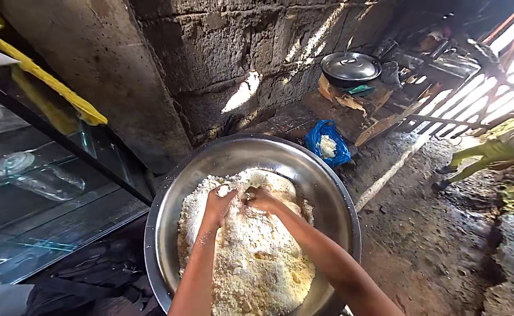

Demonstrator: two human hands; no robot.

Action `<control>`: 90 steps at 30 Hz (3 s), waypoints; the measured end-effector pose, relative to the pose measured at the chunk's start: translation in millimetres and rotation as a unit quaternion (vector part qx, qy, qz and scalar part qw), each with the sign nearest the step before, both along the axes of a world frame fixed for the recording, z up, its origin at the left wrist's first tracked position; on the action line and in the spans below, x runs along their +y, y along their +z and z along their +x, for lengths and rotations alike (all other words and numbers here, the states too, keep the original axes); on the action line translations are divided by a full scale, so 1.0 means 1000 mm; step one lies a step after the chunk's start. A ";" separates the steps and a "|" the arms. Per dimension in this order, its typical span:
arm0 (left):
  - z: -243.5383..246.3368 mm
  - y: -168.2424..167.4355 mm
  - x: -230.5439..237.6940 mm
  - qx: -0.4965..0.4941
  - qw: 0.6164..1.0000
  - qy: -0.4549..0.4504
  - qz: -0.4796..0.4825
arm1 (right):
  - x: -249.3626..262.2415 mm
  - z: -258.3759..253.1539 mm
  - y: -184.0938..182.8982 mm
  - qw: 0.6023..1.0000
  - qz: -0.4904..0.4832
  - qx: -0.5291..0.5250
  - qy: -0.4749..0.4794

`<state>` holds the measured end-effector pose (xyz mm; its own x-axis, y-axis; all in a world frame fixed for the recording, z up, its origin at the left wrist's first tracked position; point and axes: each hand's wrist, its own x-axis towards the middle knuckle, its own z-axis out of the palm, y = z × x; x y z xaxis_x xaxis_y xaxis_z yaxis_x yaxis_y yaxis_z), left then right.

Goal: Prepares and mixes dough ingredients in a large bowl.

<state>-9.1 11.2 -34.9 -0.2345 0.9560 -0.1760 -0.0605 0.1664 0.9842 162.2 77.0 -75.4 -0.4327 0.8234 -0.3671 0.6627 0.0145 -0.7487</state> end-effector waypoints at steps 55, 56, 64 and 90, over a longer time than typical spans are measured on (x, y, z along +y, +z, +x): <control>-0.044 0.001 -0.004 -0.325 0.932 0.149 0.054 | -0.060 0.034 0.049 0.887 -0.083 0.412 -0.189; -0.042 0.001 -0.005 -0.323 0.932 0.153 0.062 | -0.061 0.034 0.050 0.887 -0.085 0.405 -0.205; -0.049 0.000 -0.008 -0.319 0.939 0.127 0.040 | -0.072 0.007 0.046 0.935 -0.040 0.263 -0.234; -0.044 -0.003 -0.026 0.347 0.885 -0.302 -0.076 | -0.071 0.023 0.061 0.974 0.218 0.035 0.060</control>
